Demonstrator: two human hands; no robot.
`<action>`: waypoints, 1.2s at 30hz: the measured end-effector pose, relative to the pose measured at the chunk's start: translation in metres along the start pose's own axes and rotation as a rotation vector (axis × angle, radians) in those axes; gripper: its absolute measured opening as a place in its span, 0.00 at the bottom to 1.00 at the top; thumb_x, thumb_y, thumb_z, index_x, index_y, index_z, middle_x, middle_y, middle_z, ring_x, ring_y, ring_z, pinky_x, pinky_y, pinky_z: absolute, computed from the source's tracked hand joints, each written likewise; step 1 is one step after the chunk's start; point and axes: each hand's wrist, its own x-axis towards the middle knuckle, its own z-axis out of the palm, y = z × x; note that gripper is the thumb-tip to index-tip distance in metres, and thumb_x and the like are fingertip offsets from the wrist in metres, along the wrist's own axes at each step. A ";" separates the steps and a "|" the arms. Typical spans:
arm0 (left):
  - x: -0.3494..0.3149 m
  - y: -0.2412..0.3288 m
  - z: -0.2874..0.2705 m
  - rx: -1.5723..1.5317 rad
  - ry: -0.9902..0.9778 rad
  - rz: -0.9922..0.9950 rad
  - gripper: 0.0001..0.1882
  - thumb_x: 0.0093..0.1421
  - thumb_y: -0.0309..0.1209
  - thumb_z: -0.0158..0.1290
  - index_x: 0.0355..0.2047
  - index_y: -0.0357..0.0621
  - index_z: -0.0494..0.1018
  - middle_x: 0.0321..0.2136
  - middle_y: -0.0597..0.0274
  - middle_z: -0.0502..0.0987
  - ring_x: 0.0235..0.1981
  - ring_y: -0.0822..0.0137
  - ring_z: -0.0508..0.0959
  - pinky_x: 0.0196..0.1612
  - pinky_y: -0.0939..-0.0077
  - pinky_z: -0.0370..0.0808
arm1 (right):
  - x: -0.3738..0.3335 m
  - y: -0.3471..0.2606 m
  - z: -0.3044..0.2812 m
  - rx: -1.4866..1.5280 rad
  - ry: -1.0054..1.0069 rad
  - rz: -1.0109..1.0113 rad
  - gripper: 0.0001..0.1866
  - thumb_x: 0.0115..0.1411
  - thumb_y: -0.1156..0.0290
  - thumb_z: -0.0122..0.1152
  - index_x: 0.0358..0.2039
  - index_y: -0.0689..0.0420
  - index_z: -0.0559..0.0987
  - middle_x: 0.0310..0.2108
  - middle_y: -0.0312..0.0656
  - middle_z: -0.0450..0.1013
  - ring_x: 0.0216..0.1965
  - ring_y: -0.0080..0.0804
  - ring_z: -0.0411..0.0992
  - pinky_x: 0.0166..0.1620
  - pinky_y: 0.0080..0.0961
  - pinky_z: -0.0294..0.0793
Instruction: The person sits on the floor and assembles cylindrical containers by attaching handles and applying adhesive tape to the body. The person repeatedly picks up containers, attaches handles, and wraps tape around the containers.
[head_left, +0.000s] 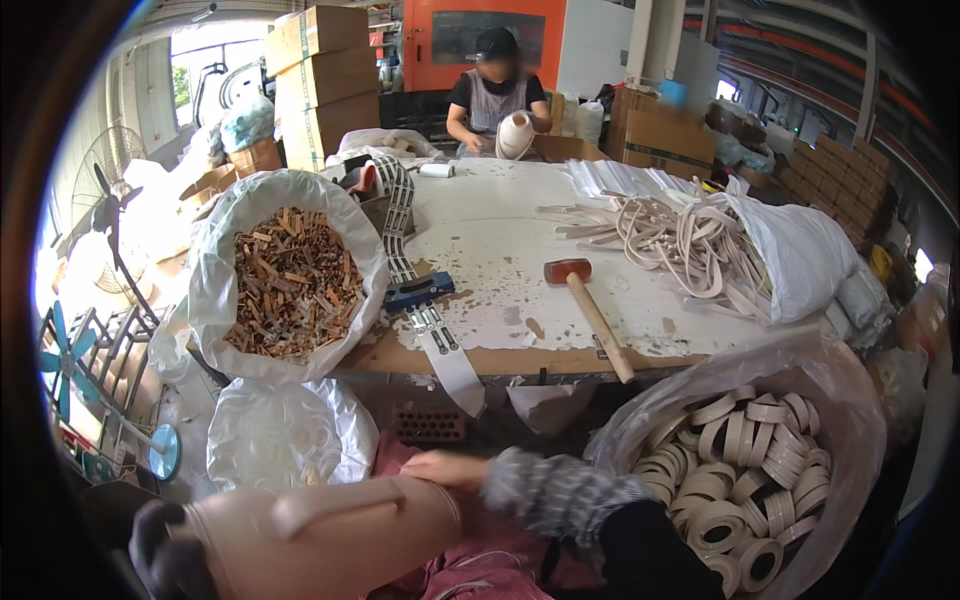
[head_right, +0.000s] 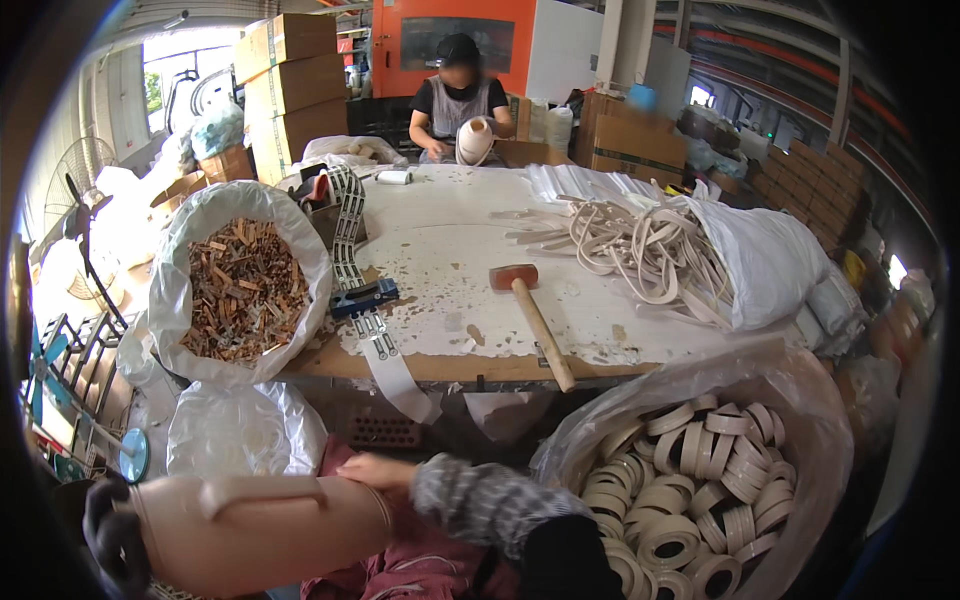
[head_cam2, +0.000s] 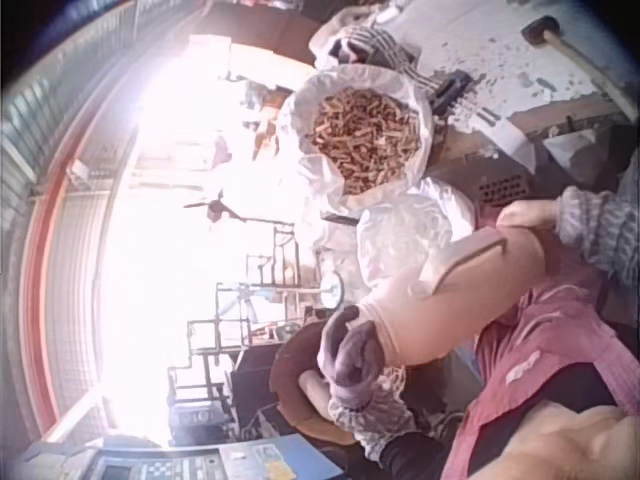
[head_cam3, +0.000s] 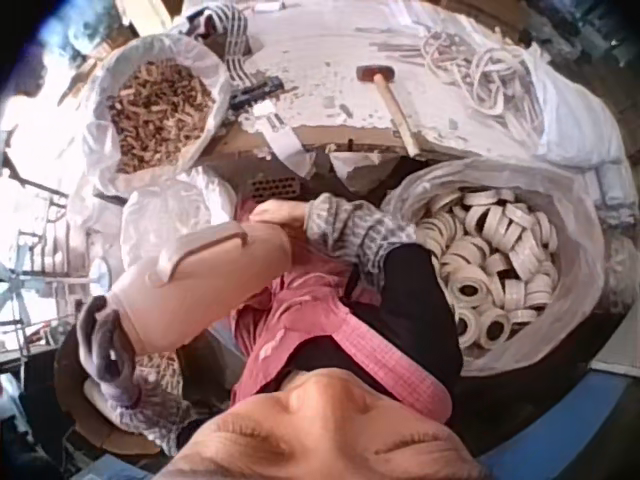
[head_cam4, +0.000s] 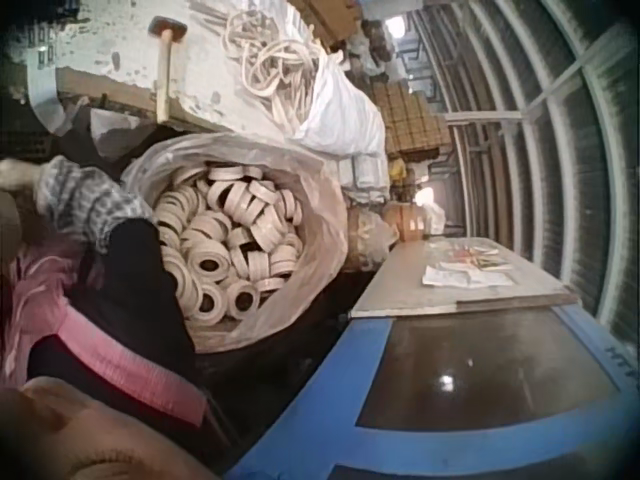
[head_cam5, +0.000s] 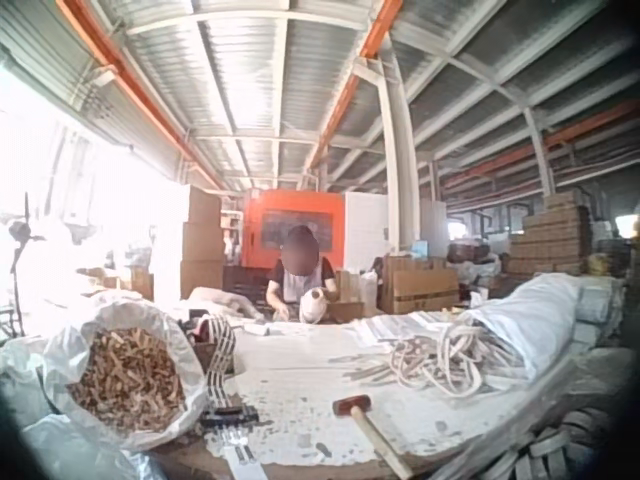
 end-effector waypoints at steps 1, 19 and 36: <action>0.012 0.002 -0.005 -0.048 -0.119 -0.211 0.29 0.61 0.32 0.54 0.62 0.42 0.62 0.55 0.49 0.70 0.54 0.46 0.71 0.60 0.51 0.65 | -0.029 -0.004 -0.035 -0.190 0.127 0.011 0.16 0.63 0.64 0.58 0.47 0.61 0.77 0.43 0.37 0.74 0.45 0.24 0.71 0.48 0.25 0.72; 0.052 0.103 0.067 0.009 -0.656 -0.108 0.23 0.54 0.54 0.55 0.37 0.48 0.73 0.24 0.61 0.73 0.19 0.67 0.77 0.19 0.74 0.74 | -0.283 -0.097 -0.301 -1.483 1.469 0.304 0.23 0.65 0.65 0.51 0.56 0.65 0.68 0.42 0.50 0.77 0.43 0.50 0.74 0.43 0.44 0.70; 0.057 0.072 0.108 -1.199 -0.145 -1.141 0.16 0.58 0.28 0.59 0.45 0.37 0.73 0.24 0.67 0.75 0.19 0.82 0.71 0.21 0.88 0.67 | -0.062 -0.094 0.077 0.359 0.314 -0.599 0.18 0.68 0.63 0.49 0.48 0.66 0.67 0.18 0.37 0.65 0.15 0.18 0.58 0.21 0.18 0.59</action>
